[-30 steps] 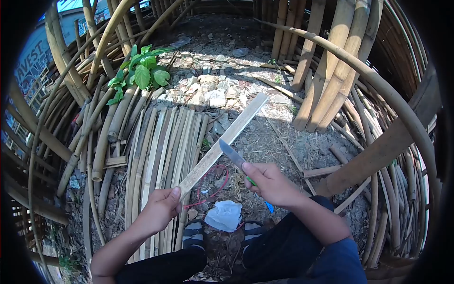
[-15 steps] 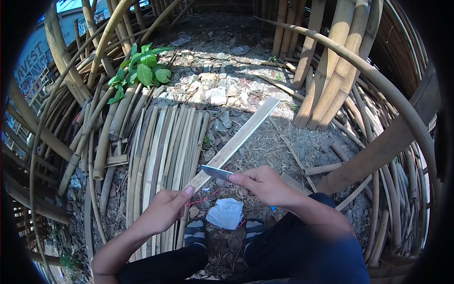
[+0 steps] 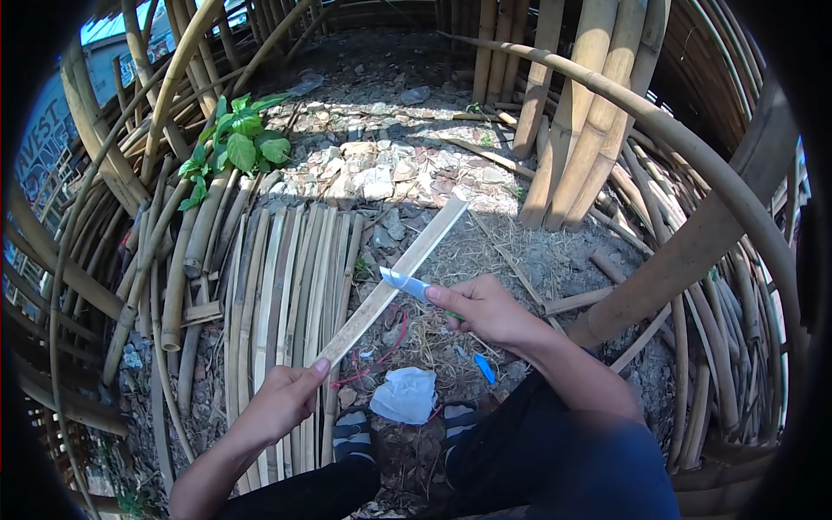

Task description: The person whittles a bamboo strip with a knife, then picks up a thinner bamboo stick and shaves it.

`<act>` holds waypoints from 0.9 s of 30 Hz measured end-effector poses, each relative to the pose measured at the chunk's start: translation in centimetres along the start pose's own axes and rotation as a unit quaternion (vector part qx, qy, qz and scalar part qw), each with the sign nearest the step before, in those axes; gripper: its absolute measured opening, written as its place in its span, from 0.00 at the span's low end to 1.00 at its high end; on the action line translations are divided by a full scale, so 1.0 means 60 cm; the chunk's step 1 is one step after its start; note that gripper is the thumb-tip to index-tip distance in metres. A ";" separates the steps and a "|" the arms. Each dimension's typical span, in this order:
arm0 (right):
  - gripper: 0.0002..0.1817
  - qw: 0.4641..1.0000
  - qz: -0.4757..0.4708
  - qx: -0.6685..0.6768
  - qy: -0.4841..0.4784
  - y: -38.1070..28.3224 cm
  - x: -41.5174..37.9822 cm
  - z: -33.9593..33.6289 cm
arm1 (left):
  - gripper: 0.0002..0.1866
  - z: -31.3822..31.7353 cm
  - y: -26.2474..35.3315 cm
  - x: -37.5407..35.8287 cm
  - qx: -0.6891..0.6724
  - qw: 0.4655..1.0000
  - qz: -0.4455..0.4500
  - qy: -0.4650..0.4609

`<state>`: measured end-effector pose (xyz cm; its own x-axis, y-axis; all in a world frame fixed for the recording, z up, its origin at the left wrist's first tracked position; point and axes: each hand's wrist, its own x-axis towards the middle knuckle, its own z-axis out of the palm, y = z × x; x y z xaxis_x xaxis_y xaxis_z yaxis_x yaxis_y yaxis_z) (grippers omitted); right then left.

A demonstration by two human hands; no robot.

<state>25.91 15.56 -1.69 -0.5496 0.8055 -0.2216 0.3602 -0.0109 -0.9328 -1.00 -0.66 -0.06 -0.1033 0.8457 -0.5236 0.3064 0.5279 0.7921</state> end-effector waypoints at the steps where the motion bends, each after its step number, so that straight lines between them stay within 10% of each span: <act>1: 0.30 1.000 0.000 -0.001 0.002 -0.006 0.000 -0.008 | 0.32 0.000 0.003 -0.002 -0.006 1.000 0.000 -0.002; 11: 0.29 0.949 0.040 0.204 0.236 -0.004 0.010 -0.128 | 0.32 -0.010 -0.004 -0.013 -0.023 0.998 -0.047 -0.032; 18: 0.30 0.999 -0.043 0.005 -0.027 -0.031 -0.038 0.019 | 0.31 0.001 0.001 -0.006 -0.082 0.996 -0.015 0.012; 27: 0.31 0.998 -0.055 -0.035 0.009 -0.008 -0.020 0.025 | 0.34 -0.007 0.001 -0.015 -0.054 0.998 -0.004 -0.029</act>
<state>25.27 13.73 -1.39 -0.5751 0.8104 -0.1121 0.3507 0.1204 -0.9287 -1.30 -1.39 0.58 -0.0488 0.8368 -0.5453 0.2026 0.5429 0.8150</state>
